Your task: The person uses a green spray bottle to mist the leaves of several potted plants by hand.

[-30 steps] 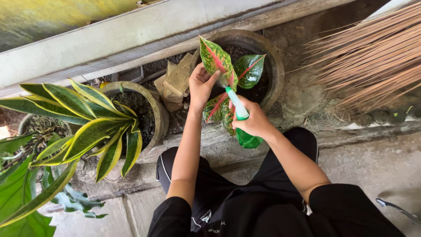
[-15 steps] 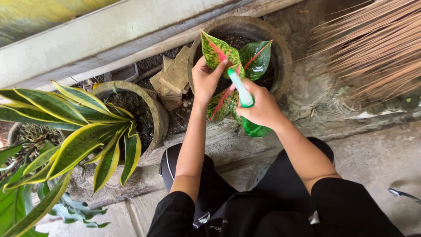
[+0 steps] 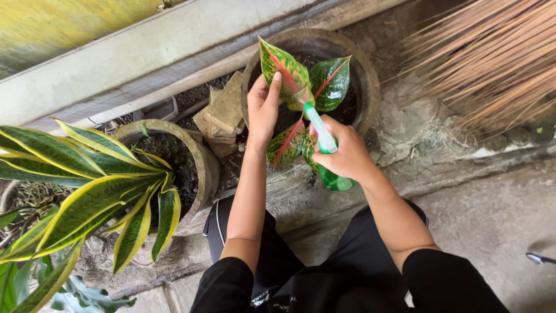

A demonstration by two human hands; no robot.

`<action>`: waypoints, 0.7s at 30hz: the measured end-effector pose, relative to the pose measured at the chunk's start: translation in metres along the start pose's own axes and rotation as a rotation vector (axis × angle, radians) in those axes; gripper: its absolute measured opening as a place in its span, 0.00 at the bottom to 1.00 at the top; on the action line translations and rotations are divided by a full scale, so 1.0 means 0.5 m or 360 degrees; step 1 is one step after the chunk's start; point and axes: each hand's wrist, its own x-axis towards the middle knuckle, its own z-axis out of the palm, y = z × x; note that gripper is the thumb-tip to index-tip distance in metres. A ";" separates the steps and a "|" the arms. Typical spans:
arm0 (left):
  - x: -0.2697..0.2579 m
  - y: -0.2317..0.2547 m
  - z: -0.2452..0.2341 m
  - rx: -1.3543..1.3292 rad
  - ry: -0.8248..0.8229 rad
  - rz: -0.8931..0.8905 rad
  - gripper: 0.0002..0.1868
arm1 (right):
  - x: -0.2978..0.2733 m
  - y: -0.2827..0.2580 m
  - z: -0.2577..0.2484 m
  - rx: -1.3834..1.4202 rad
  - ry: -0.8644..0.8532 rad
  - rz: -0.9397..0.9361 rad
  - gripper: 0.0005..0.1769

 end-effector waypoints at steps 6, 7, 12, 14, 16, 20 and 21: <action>0.005 -0.008 -0.012 -0.0077 -0.0138 0.0279 0.20 | -0.008 -0.003 0.005 0.0015 0.0003 0.0227 0.26; -0.003 -0.014 -0.017 -0.0040 -0.0135 0.0256 0.21 | -0.010 0.001 0.007 -0.0010 0.0012 0.0173 0.24; -0.006 -0.038 -0.022 0.0075 -0.0053 0.0177 0.19 | -0.003 0.014 0.009 -0.0331 0.0035 0.0050 0.20; -0.007 -0.037 -0.024 0.0131 -0.0075 0.0173 0.19 | -0.004 0.009 0.009 -0.0316 0.0016 0.0113 0.23; -0.010 -0.033 -0.027 0.0198 -0.0064 0.0146 0.18 | -0.005 0.004 0.008 -0.0273 -0.0005 0.0172 0.24; -0.007 -0.017 -0.049 0.0139 -0.0034 0.0189 0.14 | -0.007 0.011 0.017 -0.0339 0.0000 0.0107 0.20; -0.006 -0.013 -0.051 0.0069 -0.0047 0.0235 0.14 | -0.007 0.013 0.022 -0.0408 0.0021 0.0048 0.20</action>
